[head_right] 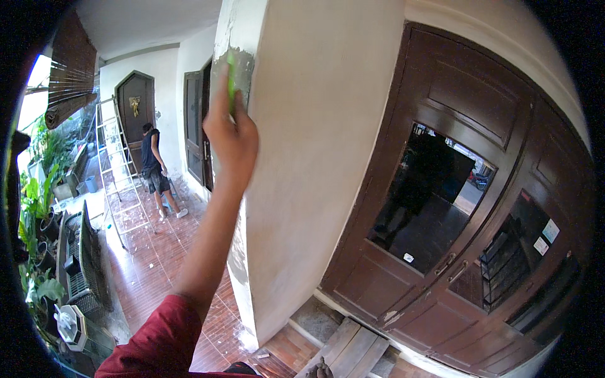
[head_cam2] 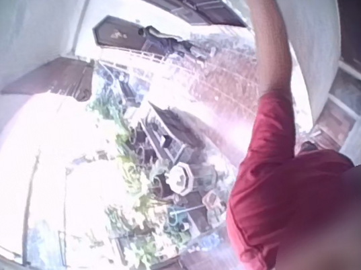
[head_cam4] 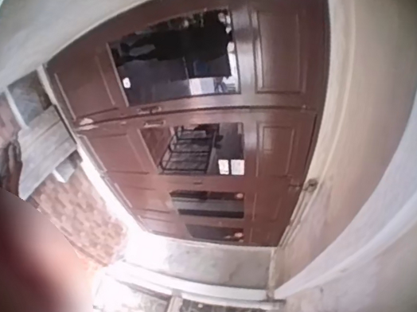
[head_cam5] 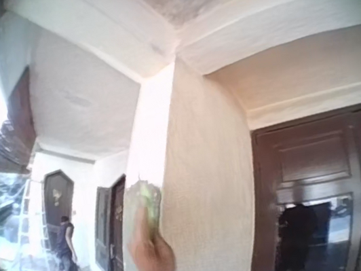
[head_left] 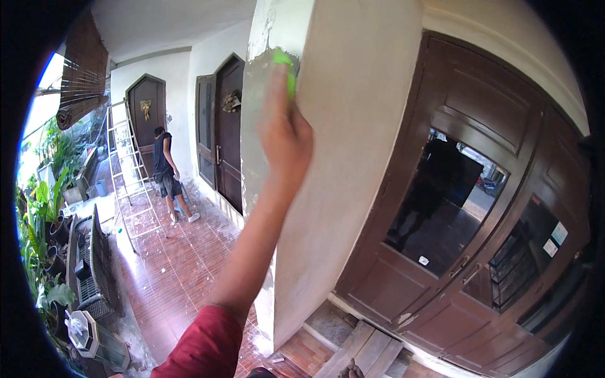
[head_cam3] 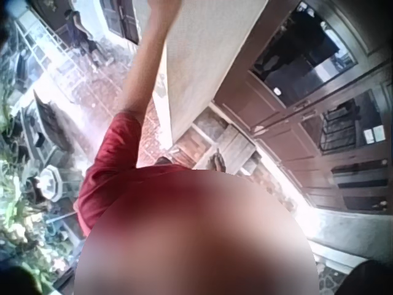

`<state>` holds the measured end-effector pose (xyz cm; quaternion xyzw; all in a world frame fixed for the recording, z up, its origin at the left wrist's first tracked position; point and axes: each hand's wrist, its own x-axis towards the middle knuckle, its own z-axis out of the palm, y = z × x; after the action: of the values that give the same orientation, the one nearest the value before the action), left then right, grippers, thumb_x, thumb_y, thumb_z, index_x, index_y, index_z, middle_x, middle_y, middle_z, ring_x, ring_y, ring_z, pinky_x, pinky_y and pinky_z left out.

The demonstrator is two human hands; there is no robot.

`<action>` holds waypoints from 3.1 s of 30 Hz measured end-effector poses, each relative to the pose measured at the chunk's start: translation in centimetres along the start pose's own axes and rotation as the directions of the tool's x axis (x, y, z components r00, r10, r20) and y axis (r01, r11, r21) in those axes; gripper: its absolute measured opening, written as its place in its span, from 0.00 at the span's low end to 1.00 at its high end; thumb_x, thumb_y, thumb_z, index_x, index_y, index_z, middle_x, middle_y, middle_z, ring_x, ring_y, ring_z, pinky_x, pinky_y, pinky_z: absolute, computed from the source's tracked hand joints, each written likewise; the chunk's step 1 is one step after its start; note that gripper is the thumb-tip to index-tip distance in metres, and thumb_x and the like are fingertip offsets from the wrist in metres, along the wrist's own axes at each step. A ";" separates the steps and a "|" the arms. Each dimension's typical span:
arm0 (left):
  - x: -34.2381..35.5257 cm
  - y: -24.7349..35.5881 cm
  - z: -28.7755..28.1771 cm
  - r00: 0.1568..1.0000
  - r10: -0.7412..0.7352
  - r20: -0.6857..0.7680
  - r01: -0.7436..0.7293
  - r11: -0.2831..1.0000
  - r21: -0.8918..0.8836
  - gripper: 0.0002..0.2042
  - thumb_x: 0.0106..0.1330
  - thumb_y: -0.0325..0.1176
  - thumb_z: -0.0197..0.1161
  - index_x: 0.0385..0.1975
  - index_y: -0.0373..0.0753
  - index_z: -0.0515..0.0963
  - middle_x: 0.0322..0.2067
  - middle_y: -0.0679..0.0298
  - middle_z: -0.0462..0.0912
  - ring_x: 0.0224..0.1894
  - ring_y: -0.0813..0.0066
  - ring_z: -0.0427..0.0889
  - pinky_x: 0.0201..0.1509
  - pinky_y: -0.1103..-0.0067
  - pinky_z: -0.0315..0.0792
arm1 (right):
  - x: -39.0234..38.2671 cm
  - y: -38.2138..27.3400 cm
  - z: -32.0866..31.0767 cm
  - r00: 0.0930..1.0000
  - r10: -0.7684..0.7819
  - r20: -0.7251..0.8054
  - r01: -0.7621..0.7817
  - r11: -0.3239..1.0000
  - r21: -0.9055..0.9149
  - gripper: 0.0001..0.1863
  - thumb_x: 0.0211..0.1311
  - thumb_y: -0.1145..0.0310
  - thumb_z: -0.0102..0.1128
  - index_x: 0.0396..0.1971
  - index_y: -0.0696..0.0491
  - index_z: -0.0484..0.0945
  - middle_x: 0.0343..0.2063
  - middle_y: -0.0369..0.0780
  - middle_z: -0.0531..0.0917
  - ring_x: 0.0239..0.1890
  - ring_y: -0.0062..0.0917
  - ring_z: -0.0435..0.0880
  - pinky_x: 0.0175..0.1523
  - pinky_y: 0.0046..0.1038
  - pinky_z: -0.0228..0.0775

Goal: The person applies plaster to a vertical wall column using a green plastic trowel and a metal hawk. They repeatedly scoop plaster from the hawk and smooth it onto the column surface, working from lower to higher sections.

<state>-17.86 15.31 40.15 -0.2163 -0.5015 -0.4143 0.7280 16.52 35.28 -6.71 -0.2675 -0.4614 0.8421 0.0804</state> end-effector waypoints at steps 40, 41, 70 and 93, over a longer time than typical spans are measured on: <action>0.0 3.4 3.8 0.998 0.033 0.061 -0.031 0.998 -0.046 0.25 0.56 0.13 0.52 0.57 0.30 0.69 0.52 0.44 0.77 0.55 0.45 0.76 0.57 0.62 0.73 | 0.9 1.0 -3.9 0.994 -0.075 -0.081 0.065 0.991 -0.117 0.22 0.67 0.60 0.59 0.58 0.53 0.72 0.40 0.36 0.81 0.39 0.23 0.80 0.41 0.24 0.75; -0.2 3.8 3.3 0.996 -0.003 0.088 0.009 0.997 -0.076 0.25 0.56 0.13 0.52 0.57 0.30 0.69 0.52 0.44 0.77 0.54 0.45 0.76 0.56 0.63 0.73 | 0.8 1.1 -4.0 0.995 -0.063 -0.082 0.054 0.992 -0.111 0.22 0.68 0.60 0.59 0.57 0.53 0.72 0.40 0.35 0.81 0.38 0.22 0.80 0.41 0.24 0.74; 3.5 -3.0 1.7 0.992 -0.036 -0.117 0.046 0.995 0.084 0.22 0.60 0.16 0.53 0.56 0.36 0.74 0.40 0.44 0.82 0.31 0.55 0.84 0.34 0.71 0.74 | -1.7 3.0 -6.6 0.979 -0.070 -0.191 0.074 0.997 0.013 0.15 0.68 0.62 0.59 0.50 0.51 0.75 0.34 0.35 0.81 0.34 0.22 0.80 0.35 0.23 0.75; 2.1 -3.3 3.6 0.997 -0.074 -0.007 0.074 0.997 0.034 0.25 0.53 0.14 0.53 0.55 0.34 0.74 0.49 0.43 0.78 0.49 0.46 0.80 0.52 0.62 0.75 | -0.9 1.1 -1.0 0.991 -0.014 -0.133 0.003 0.997 -0.081 0.21 0.69 0.62 0.57 0.58 0.52 0.71 0.37 0.35 0.79 0.37 0.22 0.79 0.39 0.24 0.74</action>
<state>-22.21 15.28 43.24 -0.1837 -0.5142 -0.4330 0.7172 17.87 35.05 -7.67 -0.3241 -0.4899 0.8026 0.1039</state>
